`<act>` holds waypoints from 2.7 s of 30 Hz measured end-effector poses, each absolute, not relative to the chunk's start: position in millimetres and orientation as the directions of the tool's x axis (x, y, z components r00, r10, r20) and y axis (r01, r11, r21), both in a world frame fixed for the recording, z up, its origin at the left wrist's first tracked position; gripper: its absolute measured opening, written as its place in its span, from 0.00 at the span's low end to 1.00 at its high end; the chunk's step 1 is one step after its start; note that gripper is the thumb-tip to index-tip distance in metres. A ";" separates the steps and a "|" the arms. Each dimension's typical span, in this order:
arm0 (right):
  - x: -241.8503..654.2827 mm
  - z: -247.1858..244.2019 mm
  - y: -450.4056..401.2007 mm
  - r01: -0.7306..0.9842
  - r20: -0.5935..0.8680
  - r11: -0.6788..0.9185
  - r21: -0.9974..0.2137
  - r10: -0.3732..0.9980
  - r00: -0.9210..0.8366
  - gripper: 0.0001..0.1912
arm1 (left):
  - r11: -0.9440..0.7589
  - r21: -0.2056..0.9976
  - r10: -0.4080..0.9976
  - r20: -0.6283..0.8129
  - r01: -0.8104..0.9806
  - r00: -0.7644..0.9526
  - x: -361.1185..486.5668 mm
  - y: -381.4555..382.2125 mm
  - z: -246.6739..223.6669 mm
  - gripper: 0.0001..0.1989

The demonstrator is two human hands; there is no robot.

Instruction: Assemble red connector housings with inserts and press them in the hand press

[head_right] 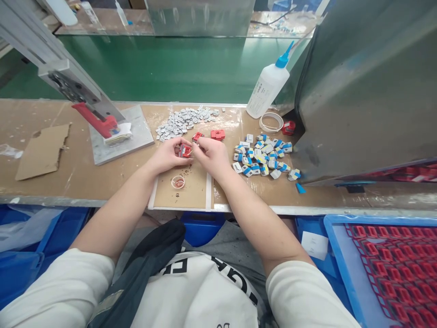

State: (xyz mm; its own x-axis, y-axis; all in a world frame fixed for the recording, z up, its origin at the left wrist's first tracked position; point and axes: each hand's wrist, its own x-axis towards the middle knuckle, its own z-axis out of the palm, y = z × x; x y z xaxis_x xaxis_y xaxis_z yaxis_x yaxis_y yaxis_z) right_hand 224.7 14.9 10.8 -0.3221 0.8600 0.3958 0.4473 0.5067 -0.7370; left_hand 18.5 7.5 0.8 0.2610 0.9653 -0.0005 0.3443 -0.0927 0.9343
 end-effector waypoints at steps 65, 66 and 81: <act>311.5 43.5 30.9 0.949 0.044 0.212 -0.233 0.977 -0.208 0.14 | -0.225 0.974 0.973 0.224 0.017 0.047 15.1 15.0 2.1 0.34; 310.0 41.8 32.0 0.894 0.089 0.222 -0.390 0.975 -0.204 0.18 | -0.226 0.974 0.972 0.226 -0.005 0.067 15.5 13.5 2.9 0.34; 214.4 49.4 30.1 -0.312 0.008 -0.091 -0.946 0.953 -0.303 0.26 | -0.139 0.966 0.950 0.192 -0.219 0.245 15.2 2.2 14.3 0.38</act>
